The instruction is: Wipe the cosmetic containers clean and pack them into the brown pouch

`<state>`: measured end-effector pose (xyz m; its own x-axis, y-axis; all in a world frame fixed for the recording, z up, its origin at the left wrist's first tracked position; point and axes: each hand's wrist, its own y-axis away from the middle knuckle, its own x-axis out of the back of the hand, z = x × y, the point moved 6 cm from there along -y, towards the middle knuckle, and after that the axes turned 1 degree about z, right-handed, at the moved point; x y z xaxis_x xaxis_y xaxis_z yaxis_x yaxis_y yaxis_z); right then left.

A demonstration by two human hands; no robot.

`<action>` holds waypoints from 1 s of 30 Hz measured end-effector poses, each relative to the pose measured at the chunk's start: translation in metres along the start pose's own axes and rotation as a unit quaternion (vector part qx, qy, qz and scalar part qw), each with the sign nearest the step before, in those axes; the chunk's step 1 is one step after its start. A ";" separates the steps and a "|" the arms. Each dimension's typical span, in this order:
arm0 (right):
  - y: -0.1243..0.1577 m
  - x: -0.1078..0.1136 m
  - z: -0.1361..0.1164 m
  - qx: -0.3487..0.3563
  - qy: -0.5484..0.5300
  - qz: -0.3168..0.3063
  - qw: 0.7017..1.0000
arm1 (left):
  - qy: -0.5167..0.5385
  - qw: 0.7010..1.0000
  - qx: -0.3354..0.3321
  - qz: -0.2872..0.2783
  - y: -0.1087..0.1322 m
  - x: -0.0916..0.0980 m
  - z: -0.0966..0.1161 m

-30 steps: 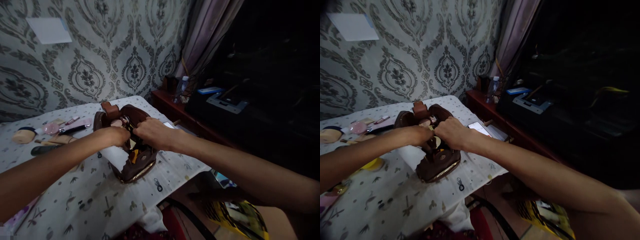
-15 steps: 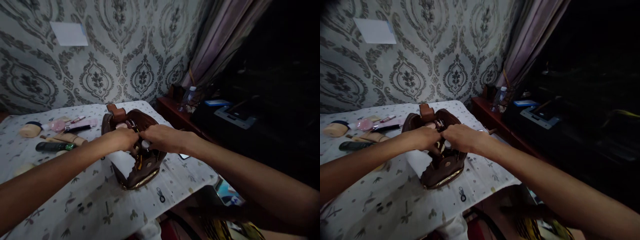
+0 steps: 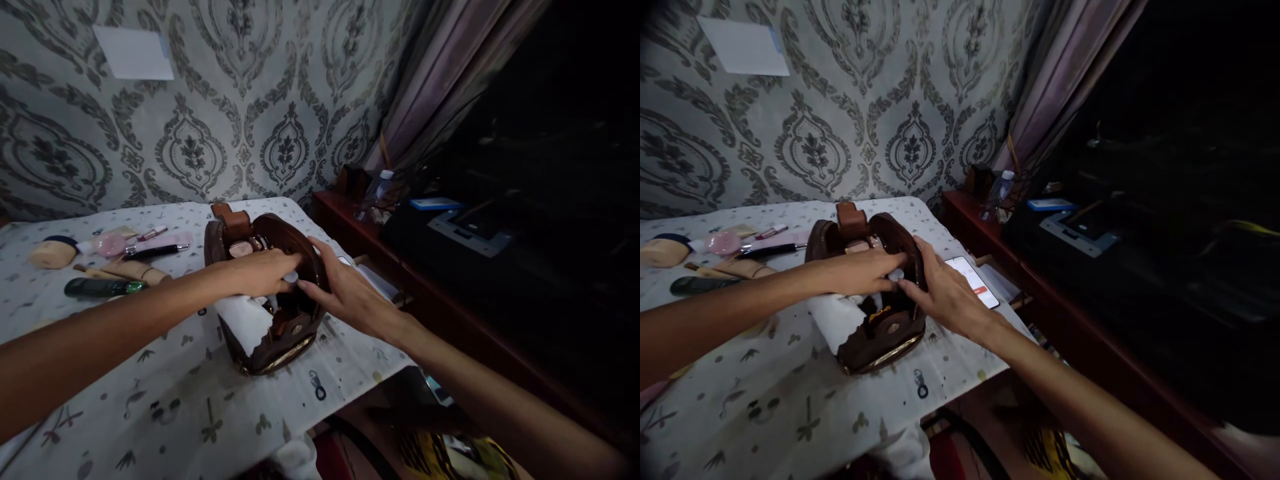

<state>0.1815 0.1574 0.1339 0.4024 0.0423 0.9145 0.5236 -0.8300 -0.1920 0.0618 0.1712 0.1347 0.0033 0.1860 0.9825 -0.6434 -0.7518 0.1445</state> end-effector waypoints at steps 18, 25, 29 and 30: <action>0.002 -0.003 -0.001 -0.077 -0.050 -0.064 0.994 | 0.055 0.997 0.051 0.014 -0.018 -0.007 -0.006; 0.004 -0.004 0.001 -0.078 -0.049 -0.061 0.994 | 0.044 0.996 0.072 -0.022 -0.004 0.000 -0.015; 0.006 -0.005 0.003 -0.071 -0.053 -0.046 0.995 | 0.033 0.997 0.068 -0.005 0.019 0.014 -0.015; 0.006 -0.005 0.002 -0.057 -0.053 -0.032 0.996 | 0.039 0.998 0.043 -0.010 0.025 0.017 -0.012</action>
<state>0.1845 0.1535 0.1277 0.4513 0.1516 0.8794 0.4642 -0.8815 -0.0862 0.0366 0.1630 0.1534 -0.0468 0.2479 0.9677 -0.5753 -0.7986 0.1768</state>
